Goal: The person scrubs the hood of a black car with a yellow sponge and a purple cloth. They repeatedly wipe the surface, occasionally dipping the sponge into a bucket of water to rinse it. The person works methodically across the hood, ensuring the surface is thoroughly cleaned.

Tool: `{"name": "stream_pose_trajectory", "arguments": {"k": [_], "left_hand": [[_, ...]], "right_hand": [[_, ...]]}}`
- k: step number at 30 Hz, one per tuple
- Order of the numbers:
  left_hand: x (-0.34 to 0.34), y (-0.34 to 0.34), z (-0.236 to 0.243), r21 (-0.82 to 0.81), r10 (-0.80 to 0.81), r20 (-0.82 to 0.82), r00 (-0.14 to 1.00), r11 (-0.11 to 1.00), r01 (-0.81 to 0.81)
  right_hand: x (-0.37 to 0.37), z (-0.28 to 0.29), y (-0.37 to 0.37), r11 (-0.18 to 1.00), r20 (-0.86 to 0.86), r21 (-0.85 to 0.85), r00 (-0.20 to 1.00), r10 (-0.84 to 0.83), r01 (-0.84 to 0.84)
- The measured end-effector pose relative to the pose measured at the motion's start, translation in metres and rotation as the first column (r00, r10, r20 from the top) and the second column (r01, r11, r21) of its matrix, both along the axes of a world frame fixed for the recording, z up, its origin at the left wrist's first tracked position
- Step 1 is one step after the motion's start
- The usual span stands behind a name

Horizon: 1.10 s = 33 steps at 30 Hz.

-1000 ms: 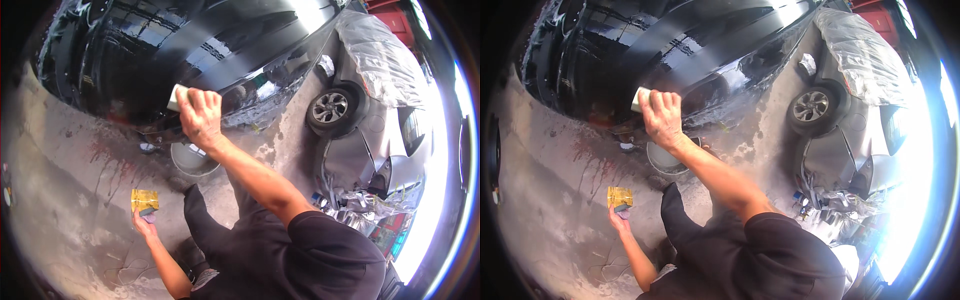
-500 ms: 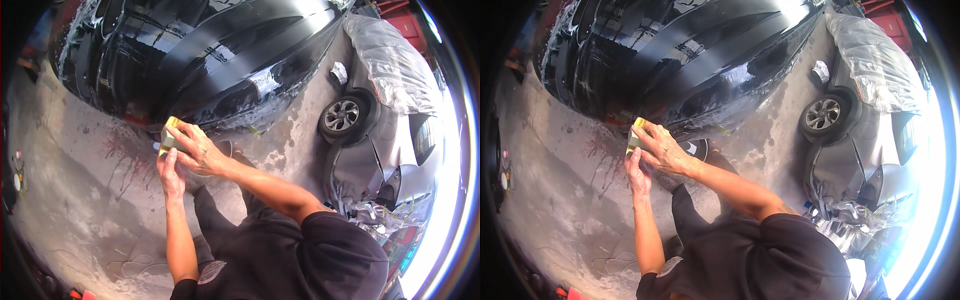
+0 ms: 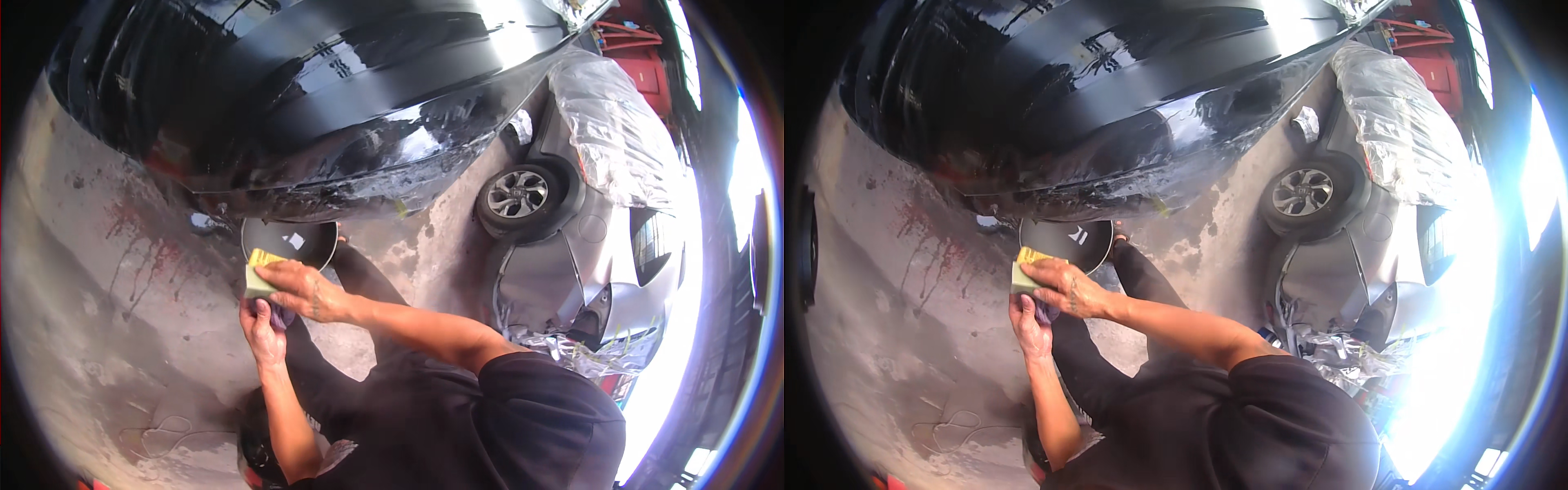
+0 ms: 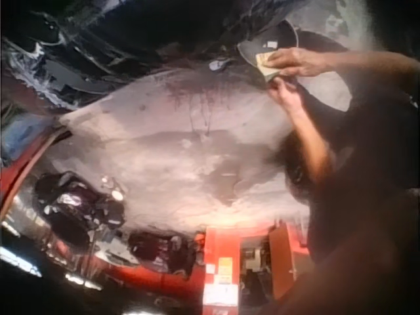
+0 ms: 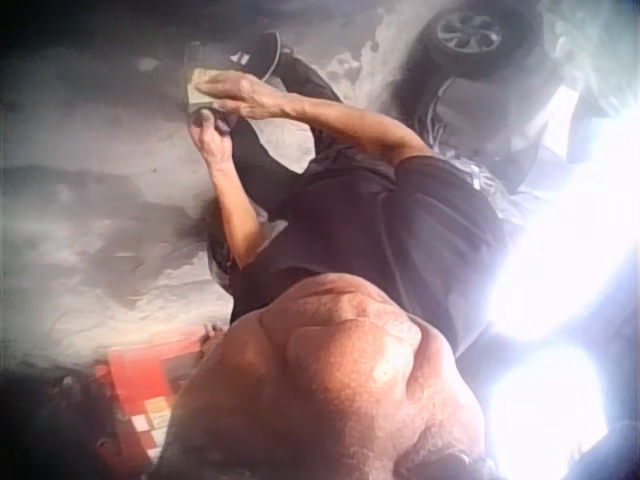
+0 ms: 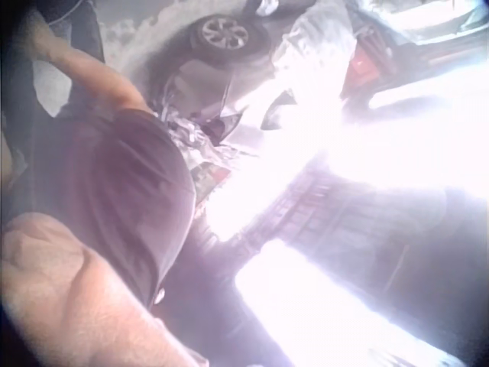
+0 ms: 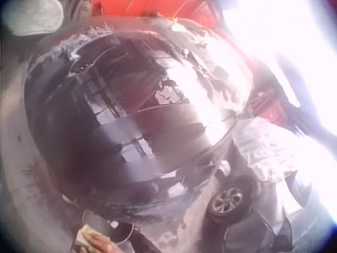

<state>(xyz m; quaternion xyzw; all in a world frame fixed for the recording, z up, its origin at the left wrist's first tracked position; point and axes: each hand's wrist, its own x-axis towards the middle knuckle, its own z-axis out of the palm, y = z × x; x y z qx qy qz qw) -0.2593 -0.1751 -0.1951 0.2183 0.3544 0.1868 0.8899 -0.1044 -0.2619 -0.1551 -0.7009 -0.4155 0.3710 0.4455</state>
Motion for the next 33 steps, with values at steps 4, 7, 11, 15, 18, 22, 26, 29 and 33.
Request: {"name": "stream_pose_trajectory", "arguments": {"k": [4, 7, 11, 15, 18, 22, 26, 29, 33], "left_hand": [[-0.036, -0.024, -0.046, -0.11, 0.047, -0.13, 0.99, 0.992, -0.061], [-0.035, -0.027, -0.066, -0.165, 0.071, -0.161, 0.984, 0.982, -0.097], [-0.025, -0.031, -0.113, -0.185, -0.053, -0.19, 0.98, 0.983, 0.017], [0.003, -0.048, -0.174, -0.081, -0.081, -0.317, 0.945, 0.995, 0.058], [0.026, -0.065, -0.233, 0.148, -0.04, -0.393, 0.919, 0.983, 0.106], [0.032, -0.069, -0.23, -0.051, -0.158, -0.495, 0.855, 0.987, 0.153], [0.016, -0.073, -0.247, 0.001, -0.157, -0.47, 0.868, 0.984, 0.178], [0.009, -0.076, -0.256, 0.032, -0.156, -0.378, 0.913, 0.983, 0.181], [0.011, -0.079, -0.27, 0.04, -0.171, -0.271, 0.947, 0.981, 0.189]], "right_hand": [[0.004, -0.03, -0.012, 0.937, 0.326, -0.26, 0.893, 0.311, -0.232], [0.013, -0.051, -0.016, 0.923, -0.047, -0.297, 0.97, 0.24, -0.243], [0.023, -0.069, -0.018, 0.894, -0.332, -0.383, 0.938, 0.101, -0.231], [0.028, -0.144, -0.03, 0.865, -0.302, -0.491, 0.951, -0.061, -0.1], [0.04, -0.208, -0.03, 0.857, -0.161, -0.507, 0.987, 0.012, -0.094], [0.052, -0.366, -0.072, 0.855, 0.301, -0.517, 0.942, 0.15, 0.029], [0.048, -0.452, -0.063, 0.775, 0.363, -0.63, 0.901, 0.237, 0.05], [0.04, -0.51, -0.071, 0.771, 0.458, -0.626, 0.855, 0.244, 0.115], [0.037, -0.495, -0.043, 0.383, 0.002, -0.905, 0.896, 0.444, -0.188]]}}
